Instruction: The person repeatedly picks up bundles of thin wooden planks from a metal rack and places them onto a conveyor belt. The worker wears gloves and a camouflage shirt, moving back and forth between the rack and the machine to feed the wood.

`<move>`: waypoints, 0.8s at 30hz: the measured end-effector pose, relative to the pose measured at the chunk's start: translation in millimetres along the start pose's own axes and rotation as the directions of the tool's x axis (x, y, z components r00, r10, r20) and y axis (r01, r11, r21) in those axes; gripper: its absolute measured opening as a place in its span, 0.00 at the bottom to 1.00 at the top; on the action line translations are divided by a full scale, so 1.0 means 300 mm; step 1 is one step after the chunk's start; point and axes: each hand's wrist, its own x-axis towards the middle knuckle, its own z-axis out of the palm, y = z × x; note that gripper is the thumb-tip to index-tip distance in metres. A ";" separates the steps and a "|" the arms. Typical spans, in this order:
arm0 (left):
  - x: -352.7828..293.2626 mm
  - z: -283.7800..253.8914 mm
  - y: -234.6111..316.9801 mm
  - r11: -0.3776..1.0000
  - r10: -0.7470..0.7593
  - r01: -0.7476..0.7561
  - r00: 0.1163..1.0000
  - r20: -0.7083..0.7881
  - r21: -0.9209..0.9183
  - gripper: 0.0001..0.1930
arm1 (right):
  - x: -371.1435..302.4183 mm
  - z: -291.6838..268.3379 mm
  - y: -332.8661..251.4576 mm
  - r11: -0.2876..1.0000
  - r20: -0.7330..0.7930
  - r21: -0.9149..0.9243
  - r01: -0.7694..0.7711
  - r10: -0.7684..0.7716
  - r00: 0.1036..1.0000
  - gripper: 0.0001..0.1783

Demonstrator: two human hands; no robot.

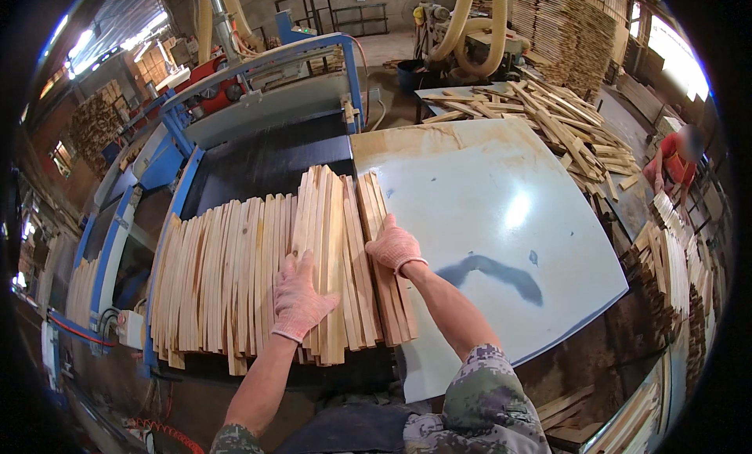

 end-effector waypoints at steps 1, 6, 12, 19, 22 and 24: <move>0.008 0.003 0.005 1.000 0.008 -0.008 1.000 0.006 -0.021 0.59 | 0.004 -0.024 0.019 1.000 -0.025 -0.025 -0.014 0.014 1.000 0.35; 0.031 0.063 -0.039 0.999 0.016 -0.016 1.000 -0.004 -0.049 0.60 | -0.027 -0.167 0.085 0.994 -0.067 -0.097 -0.050 0.044 0.997 0.31; 0.124 0.022 0.099 0.994 -0.078 0.067 0.989 0.123 0.087 0.61 | -0.025 -0.162 0.243 0.955 -0.039 -0.244 -0.165 0.161 0.986 0.49; 0.211 0.105 -0.155 0.843 0.082 -0.137 0.988 -0.128 -0.520 0.56 | -0.051 -0.254 0.273 0.983 0.015 -0.104 -0.151 0.153 0.988 0.47; 0.154 0.024 0.001 0.769 0.129 -0.173 0.985 -0.116 -0.615 0.53 | -0.051 -0.289 0.355 0.984 -0.005 -0.065 -0.167 0.167 0.986 0.42; 0.140 0.022 0.130 0.770 0.189 -0.229 0.973 -0.129 -0.596 0.50 | -0.056 -0.298 0.404 0.985 -0.016 -0.033 -0.170 0.169 0.985 0.40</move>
